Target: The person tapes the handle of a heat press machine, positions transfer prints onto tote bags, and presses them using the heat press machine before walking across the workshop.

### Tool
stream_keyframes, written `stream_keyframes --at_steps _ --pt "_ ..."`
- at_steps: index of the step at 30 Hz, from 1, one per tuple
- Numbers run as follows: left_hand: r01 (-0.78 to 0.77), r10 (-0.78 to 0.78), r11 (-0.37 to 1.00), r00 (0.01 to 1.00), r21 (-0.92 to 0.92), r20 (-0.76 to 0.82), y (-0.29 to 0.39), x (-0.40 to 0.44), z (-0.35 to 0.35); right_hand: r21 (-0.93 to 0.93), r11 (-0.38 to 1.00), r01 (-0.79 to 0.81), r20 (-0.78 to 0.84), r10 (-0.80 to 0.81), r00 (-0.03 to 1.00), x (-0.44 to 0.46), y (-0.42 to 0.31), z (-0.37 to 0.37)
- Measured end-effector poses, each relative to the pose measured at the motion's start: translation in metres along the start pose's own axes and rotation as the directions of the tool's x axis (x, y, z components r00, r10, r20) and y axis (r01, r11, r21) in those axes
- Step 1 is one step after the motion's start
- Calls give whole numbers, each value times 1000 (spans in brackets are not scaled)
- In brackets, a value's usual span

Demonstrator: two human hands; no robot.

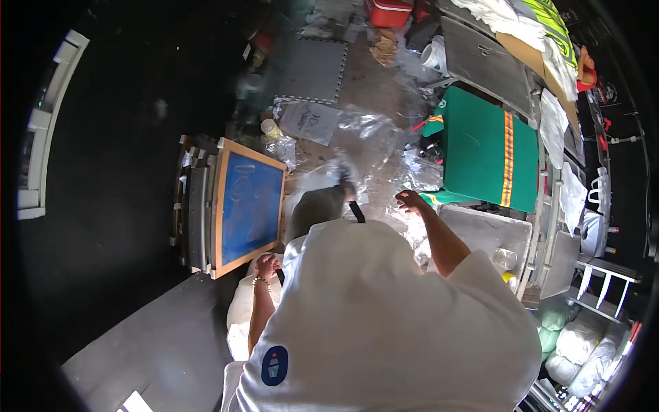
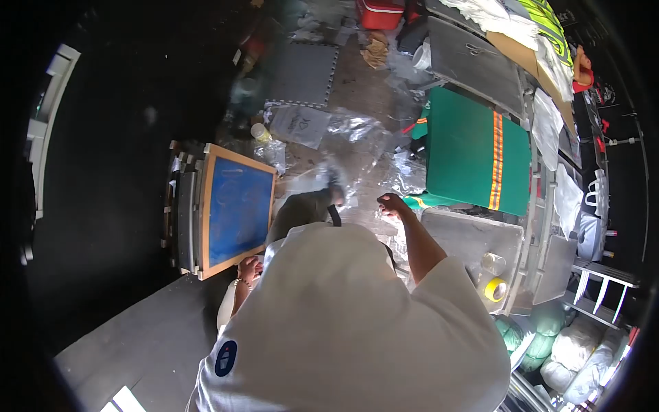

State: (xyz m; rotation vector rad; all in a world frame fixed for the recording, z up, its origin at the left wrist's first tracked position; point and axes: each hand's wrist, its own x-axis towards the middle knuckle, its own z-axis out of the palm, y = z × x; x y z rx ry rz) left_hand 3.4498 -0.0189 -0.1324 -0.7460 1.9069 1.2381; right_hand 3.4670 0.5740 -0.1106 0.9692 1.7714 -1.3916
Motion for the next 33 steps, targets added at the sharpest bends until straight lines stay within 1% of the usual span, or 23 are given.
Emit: stream_keyframes --at_steps 2,4,6,7,9,10,12,13,14,15,17,20,21,22,23,24,26,28,29,30,31,32,33 --pt "20 -20 1000 1000 -5 -3 2 9 -5 60 998 26 -5 -26 1000 9 -10 -1" --pt "49 -49 999 999 -3 5 -5 19 -13 79 995 58 -61 -54 997 2 -21 6" --pt "210 -211 977 967 22 140 -12 34 -17 95 994 52 -72 -45 996 -12 -25 7" --pt "209 -211 977 957 28 201 -18 43 -18 87 995 44 -60 -38 997 -19 -24 9" --pt "81 -124 946 985 313 122 13 19 -7 64 998 -7 -45 10 999 -29 -22 12" --pt "6 -62 927 989 376 136 21 23 -5 73 997 -14 -43 17 999 -27 -20 10" --pt "-199 124 870 974 452 190 31 36 -3 -34 999 -40 -96 37 995 -20 3 8" --pt "-300 218 826 951 476 221 37 46 -2 -33 999 20 -92 -23 996 -13 19 9" --pt "-380 294 784 924 491 246 44 55 -1 27 1000 -13 -104 15 994 -15 18 11" --pt "-449 367 748 893 489 260 54 67 0 25 998 -59 -90 61 994 -17 15 15" --pt "-516 443 713 857 475 265 76 95 -4 -7 991 -134 -63 133 989 -4 5 18" --pt "-441 353 707 898 553 265 60 174 -31 73 971 -226 -49 230 972 18 -13 28" --pt "-582 477 558 808 592 346 108 143 -40 57 964 -260 -48 263 964 20 -34 29" --pt "-575 462 563 815 594 350 146 125 -45 58 960 -276 -41 278 960 29 -43 32" --pt "-263 187 871 959 415 213 178 116 -49 115 955 -275 6 276 961 46 -52 32" --pt "113 -137 981 979 158 152 208 115 -49 173 948 -266 44 263 964 63 -65 29" --pt "81 -102 985 985 151 142 239 131 -57 186 975 -123 -64 137 988 59 -130 22" --pt "67 -123 986 914 154 387 251 174 -66 261 965 8 -139 30 990 59 -182 15" --pt "-19 -87 976 878 216 471 273 181 -63 294 954 54 -173 -3 985 49 -212 13" --pt "-112 9 968 911 227 413 303 172 -51 322 941 106 -212 -37 977 40 -236 11" --pt "-274 160 951 835 146 526 294 212 -47 338 931 140 -224 -65 972 40 -244 9" --pt "-418 304 907 724 44 619 283 252 -43 342 928 146 -240 -64 969 41 -247 8" --pt "-421 304 906 716 42 629 308 248 -31 333 932 146 -243 -65 968 42 -243 8"
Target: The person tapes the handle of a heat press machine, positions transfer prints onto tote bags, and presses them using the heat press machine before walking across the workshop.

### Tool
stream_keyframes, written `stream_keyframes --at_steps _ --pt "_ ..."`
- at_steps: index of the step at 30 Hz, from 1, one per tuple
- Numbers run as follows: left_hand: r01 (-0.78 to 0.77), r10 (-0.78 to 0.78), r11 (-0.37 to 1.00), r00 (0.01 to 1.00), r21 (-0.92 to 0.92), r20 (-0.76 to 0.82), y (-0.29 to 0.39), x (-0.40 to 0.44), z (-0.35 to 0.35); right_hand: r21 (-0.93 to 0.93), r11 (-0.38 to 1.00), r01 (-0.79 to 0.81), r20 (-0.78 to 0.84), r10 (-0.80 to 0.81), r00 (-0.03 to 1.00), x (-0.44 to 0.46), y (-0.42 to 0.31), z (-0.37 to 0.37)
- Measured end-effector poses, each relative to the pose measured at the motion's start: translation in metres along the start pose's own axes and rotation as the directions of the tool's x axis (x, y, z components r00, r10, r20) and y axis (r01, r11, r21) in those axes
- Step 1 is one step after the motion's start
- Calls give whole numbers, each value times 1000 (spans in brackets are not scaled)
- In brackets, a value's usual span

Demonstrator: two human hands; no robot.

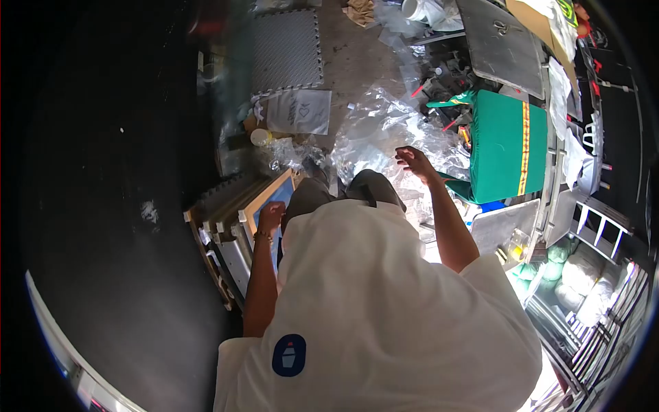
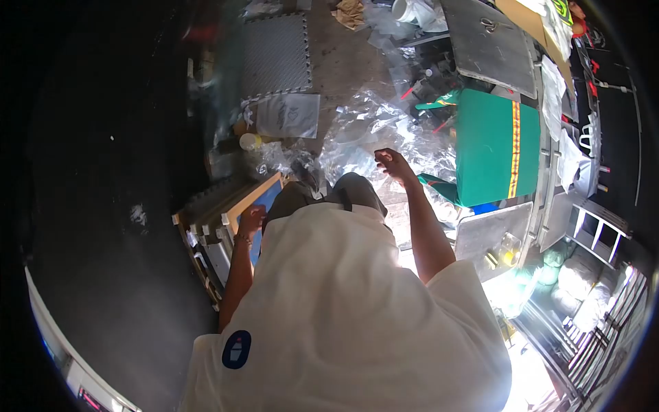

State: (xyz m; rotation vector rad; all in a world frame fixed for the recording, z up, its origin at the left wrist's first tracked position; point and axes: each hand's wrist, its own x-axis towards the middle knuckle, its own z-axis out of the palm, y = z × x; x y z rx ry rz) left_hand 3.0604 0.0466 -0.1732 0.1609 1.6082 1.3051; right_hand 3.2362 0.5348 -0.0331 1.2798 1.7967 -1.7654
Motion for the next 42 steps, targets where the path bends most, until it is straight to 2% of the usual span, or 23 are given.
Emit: stream_keyframes --at_steps 3,5,9,11,12,13,15,16,17,19,21,25,27,28,30,31,33,34,35,36,38,41,42 --pt "-43 54 997 979 60 -199 64 22 24 -110 994 9 -9 -10 1000 9 30 -8" --pt "81 0 921 978 380 -207 84 27 21 -191 979 -71 -42 64 997 2 41 -12" --pt "81 -22 909 989 408 -147 97 25 1 3 982 -190 -60 190 980 -5 83 -17" --pt "-100 103 840 994 533 25 35 55 -43 34 960 -278 -19 278 960 -1 102 -17" --pt "78 -77 988 997 136 -12 27 56 -51 6 959 -285 -60 285 957 -2 103 -14" --pt "256 -258 923 966 -287 31 16 57 -59 -17 972 -235 -61 234 970 0 109 -16" --pt "383 -299 751 924 -538 240 27 56 -63 8 957 -289 -59 289 956 0 100 -19" --pt "270 -282 938 959 -217 -29 37 54 -52 13 955 -297 -68 298 952 3 93 -21" --pt "205 -156 965 950 163 -271 52 53 -43 34 958 -285 -75 287 955 8 91 -25" --pt "463 -471 849 881 -254 34 24 86 -80 -139 953 -270 -19 270 963 22 81 -42" --pt "420 -402 907 891 44 -211 52 83 -60 -137 958 -252 -30 251 968 42 67 -52" --pt "164 -175 982 976 -94 -127 48 109 -51 -89 983 -162 -57 157 986 87 27 -48" --pt "225 -187 937 969 266 -161 66 134 -38 -173 985 7 34 -1 999 127 17 -48" --pt "234 -195 936 967 263 -165 71 148 -30 -240 968 75 78 -57 995 151 18 -46" --pt "-14 81 922 984 387 -157 72 189 -13 -423 894 148 144 -95 985 190 8 -41" --pt "105 5 890 970 444 -241 88 211 4 -446 878 175 174 -107 979 219 16 -40" --pt "-74 139 561 990 824 -6 96 273 22 -532 800 277 160 -227 961 226 3 -31" --pt "16 -3 620 1000 785 -19 80 308 34 -596 752 283 199 -203 959 239 4 -28" --pt "-45 77 710 997 702 -13 59 338 46 -657 695 292 230 -184 956 255 6 -27" --pt "-20 -13 655 999 755 37 33 379 55 -663 693 283 221 -180 958 267 13 -25" --pt "-7 -117 605 988 796 97 -38 440 76 -734 546 404 89 -512 854 274 40 -20" --pt "171 -419 324 908 930 -20 -127 522 99 -760 589 276 -27 -452 891 288 40 -30" --pt "219 -389 317 917 923 -84 -111 526 107 -735 616 283 -60 -475 878 291 45 -34"
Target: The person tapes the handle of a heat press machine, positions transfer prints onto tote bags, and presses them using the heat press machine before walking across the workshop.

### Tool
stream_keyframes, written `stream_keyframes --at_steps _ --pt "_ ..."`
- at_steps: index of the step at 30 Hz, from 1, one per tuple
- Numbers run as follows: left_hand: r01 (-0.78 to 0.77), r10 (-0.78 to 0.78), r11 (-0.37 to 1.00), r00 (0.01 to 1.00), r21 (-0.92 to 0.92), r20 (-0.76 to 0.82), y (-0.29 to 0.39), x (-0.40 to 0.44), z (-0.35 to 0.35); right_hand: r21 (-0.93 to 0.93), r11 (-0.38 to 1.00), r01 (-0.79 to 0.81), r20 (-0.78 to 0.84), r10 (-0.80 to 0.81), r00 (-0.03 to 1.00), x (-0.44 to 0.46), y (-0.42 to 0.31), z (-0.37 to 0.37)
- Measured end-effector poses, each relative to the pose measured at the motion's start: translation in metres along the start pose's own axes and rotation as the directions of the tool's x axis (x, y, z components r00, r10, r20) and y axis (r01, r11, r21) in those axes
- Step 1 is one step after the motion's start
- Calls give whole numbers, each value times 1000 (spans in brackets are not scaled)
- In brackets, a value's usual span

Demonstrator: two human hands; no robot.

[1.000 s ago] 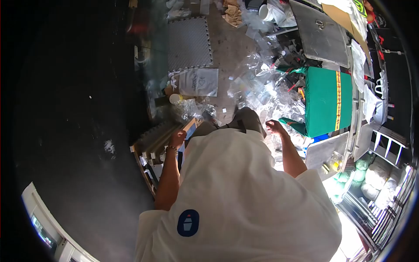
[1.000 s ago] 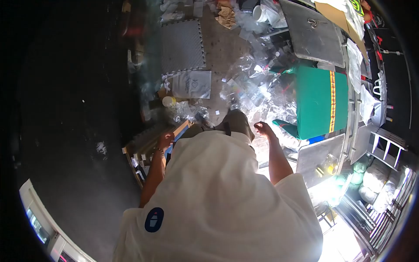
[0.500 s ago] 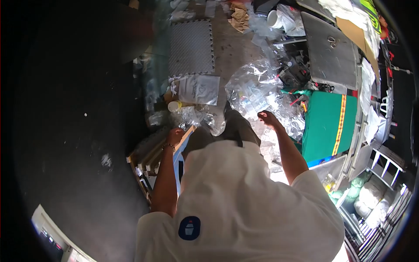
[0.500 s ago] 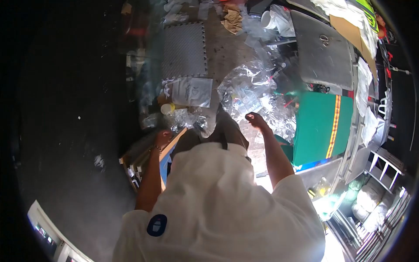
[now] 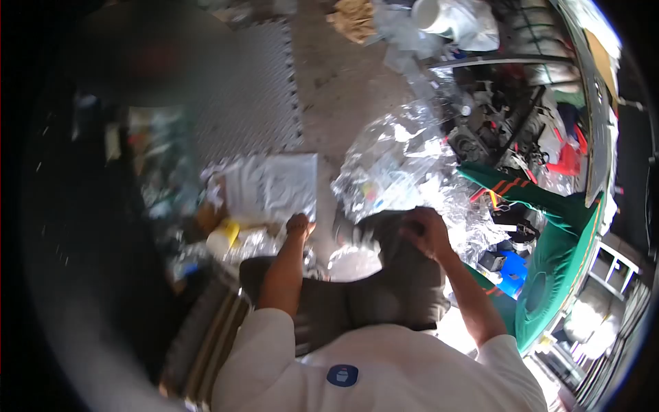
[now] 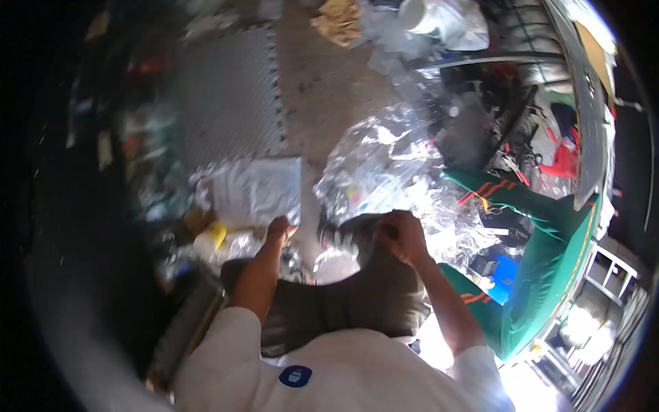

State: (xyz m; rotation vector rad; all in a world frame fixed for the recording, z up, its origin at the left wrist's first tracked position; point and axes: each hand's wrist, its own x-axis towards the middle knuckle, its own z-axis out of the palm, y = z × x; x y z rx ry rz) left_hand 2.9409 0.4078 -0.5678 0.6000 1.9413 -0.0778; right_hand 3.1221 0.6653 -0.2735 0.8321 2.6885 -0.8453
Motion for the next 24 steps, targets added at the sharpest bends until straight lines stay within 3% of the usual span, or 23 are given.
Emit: stream_keyframes --at_steps 1,2,3,4,6,7,8,9,10,11,13,15,16,17,19,20,21,23,24 --pt "10 -11 1000 998 -6 -67 -16 52 47 33 999 -4 -40 5 999 0 7 5" --pt "206 -206 979 978 2 -29 8 35 17 41 997 -69 -60 71 996 -2 17 14" --pt "261 -261 965 965 4 24 11 49 13 47 995 -89 -67 92 993 2 16 13" --pt "286 -285 958 957 16 -55 15 60 14 52 997 -48 -95 53 994 8 16 12" --pt "254 -246 966 962 54 -122 21 79 13 65 998 1 -149 9 989 16 15 10" --pt "242 -240 965 970 96 -32 13 106 21 72 997 12 -169 0 986 20 13 10" --pt "194 -178 972 976 133 -124 14 110 27 87 996 -3 -183 19 983 22 12 10" --pt "-26 141 931 946 365 -292 -43 196 123 75 997 -8 -204 23 979 25 15 10" --pt "-76 122 975 969 211 -215 -44 207 126 89 996 -14 -193 31 981 28 16 10" --pt "-55 125 965 956 258 -264 -53 198 128 112 994 -19 -181 39 983 30 16 10" --pt "-31 140 950 931 309 -338 -47 177 87 161 987 -25 -156 50 987 38 21 7" --pt "-54 127 969 947 242 -297 -39 106 24 225 974 -37 -99 61 993 39 21 5" --pt "-207 371 876 866 435 -334 -72 135 47 222 973 -61 -78 80 994 40 20 2" --pt "-188 360 877 866 442 -346 -69 122 29 235 971 -44 -84 65 994 40 24 4" --pt "-383 535 796 808 469 -249 -50 87 -24 201 965 -170 53 163 985 43 29 12" --pt "-452 505 785 863 423 -16 -17 39 -80 174 967 -188 98 173 980 46 20 5" --pt "-471 516 793 856 386 -15 18 -14 -127 196 966 -171 95 155 983 46 14 1" --pt "-402 407 910 830 97 -382 52 -69 -158 234 945 -229 284 159 946 46 -2 -5" --pt "-483 455 875 805 25 -381 71 -94 -184 116 962 -245 351 192 916 49 -17 -10"
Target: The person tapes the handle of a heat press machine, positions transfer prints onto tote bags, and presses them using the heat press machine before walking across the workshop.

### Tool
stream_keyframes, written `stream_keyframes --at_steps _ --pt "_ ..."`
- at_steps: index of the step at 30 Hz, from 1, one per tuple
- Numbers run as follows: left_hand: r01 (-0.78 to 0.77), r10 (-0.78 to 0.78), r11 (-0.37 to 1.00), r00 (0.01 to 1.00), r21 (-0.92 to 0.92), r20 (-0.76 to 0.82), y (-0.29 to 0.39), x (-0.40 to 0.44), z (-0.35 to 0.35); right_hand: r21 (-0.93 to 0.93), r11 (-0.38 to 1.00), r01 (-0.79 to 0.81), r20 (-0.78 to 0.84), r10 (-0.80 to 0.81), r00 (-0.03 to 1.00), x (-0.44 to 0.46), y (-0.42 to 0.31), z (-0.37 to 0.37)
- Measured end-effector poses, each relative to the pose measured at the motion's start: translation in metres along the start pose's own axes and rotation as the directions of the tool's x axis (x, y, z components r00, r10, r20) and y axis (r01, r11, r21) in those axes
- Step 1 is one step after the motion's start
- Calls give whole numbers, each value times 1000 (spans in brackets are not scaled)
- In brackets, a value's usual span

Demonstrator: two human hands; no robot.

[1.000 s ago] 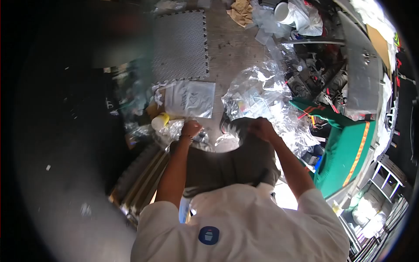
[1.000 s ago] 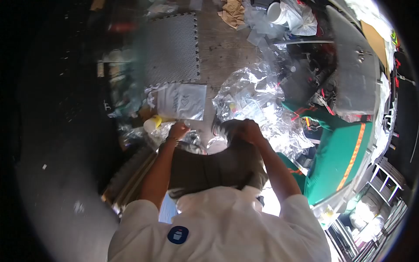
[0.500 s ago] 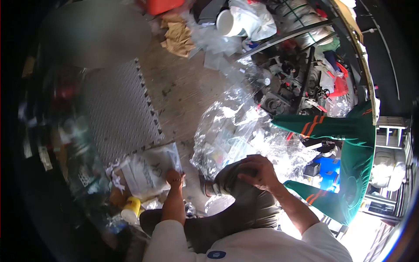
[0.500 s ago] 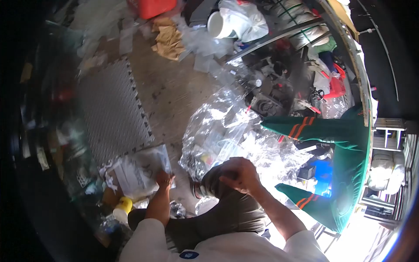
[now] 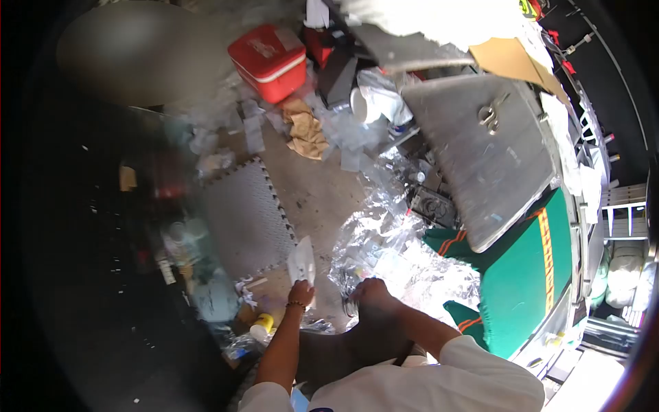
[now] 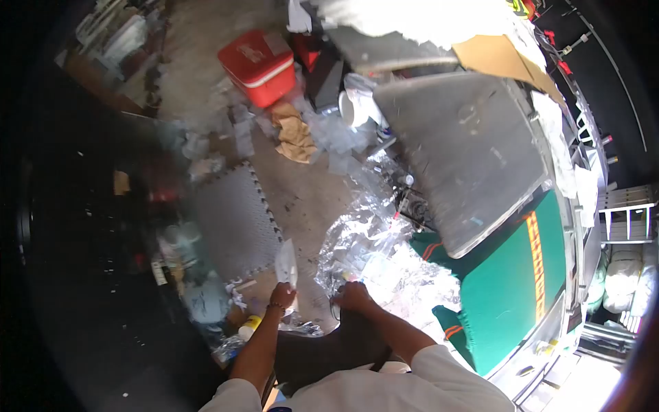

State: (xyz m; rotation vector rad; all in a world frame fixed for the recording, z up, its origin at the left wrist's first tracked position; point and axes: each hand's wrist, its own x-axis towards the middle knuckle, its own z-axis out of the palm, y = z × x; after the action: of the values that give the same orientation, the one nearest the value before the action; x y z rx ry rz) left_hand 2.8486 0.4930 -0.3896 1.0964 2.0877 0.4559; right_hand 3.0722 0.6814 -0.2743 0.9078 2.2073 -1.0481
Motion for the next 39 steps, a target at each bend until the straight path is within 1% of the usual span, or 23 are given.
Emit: stream_keyframes --at_steps 1,2,3,5,7,9,11,13,15,17,19,21,23,25,27,29,30,31,33,34,35,37,39 --pt "-7 6 999 999 -40 -47 50 -9 -41 8 1000 21 -3 -21 1000 -17 -30 -23" --pt "12 -15 993 999 -114 -32 85 -13 -71 273 962 -3 -89 28 996 -48 -73 -59" --pt "-70 58 989 994 -127 -90 109 -13 -89 518 855 -3 -158 99 982 -65 -106 -85" --pt "-201 174 966 971 -164 -163 164 -15 -128 496 849 183 -457 76 886 -20 -103 -40" --pt "-161 157 985 985 -59 -67 194 -15 -151 882 471 -27 -18 91 996 -25 -145 -111" --pt "-128 127 991 991 37 28 213 -8 -171 817 538 208 -236 -17 972 10 -139 -115" --pt "-393 367 917 899 -72 -241 219 4 -190 728 600 333 -464 73 883 40 -139 -131" --pt "-427 392 898 886 -108 -249 205 18 -214 894 443 63 -196 261 945 73 -142 -168" --pt "-321 270 926 931 -196 -246 184 33 -245 860 504 81 -262 300 917 129 -126 -189" --pt "-301 232 922 933 -244 -274 147 36 -284 907 403 122 -255 294 921 218 -76 -187" --pt "-280 282 959 950 31 -134 96 64 -341 912 409 38 -257 497 829 228 -110 -260" --pt "133 -156 909 987 -396 -26 49 55 -379 961 236 -142 -13 552 834 238 -119 -319" --pt "290 -323 866 946 -407 -12 1 51 -436 1000 -24 13 3 577 817 260 -130 -361" --pt "401 -412 877 911 -266 13 -77 45 -467 934 -280 223 57 730 682 288 -152 -399" --pt "385 -487 762 871 -521 -69 -125 28 -494 945 -252 209 99 828 553 278 -191 -447" --pt "527 -664 533 745 -661 59 -118 16 -537 905 -276 323 62 837 544 296 -197 -475" --pt "395 -388 100 861 -913 329 -168 11 -539 933 -166 319 -10 876 483 314 -186 -483" --pt "487 -50 -393 836 -780 546 -212 7 -542 951 -55 305 -83 904 420 329 -180 -493" --pt "586 -328 -201 715 -785 617 -211 4 -543 924 -136 357 -38 897 440 338 -192 -525" --pt "632 -542 32 662 -774 518 -192 6 -549 937 2 350 -127 934 333 355 -182 -533" --pt "667 -631 184 644 -722 434 -173 12 -552 936 139 323 -219 949 225 372 -176 -542" --pt "701 -671 348 650 -622 357 -148 29 -558 961 179 211 -230 940 252 363 -205 -580" --pt "696 -650 475 690 -538 319 -129 49 -567 900 421 111 -434 886 160 403 -187 -589"
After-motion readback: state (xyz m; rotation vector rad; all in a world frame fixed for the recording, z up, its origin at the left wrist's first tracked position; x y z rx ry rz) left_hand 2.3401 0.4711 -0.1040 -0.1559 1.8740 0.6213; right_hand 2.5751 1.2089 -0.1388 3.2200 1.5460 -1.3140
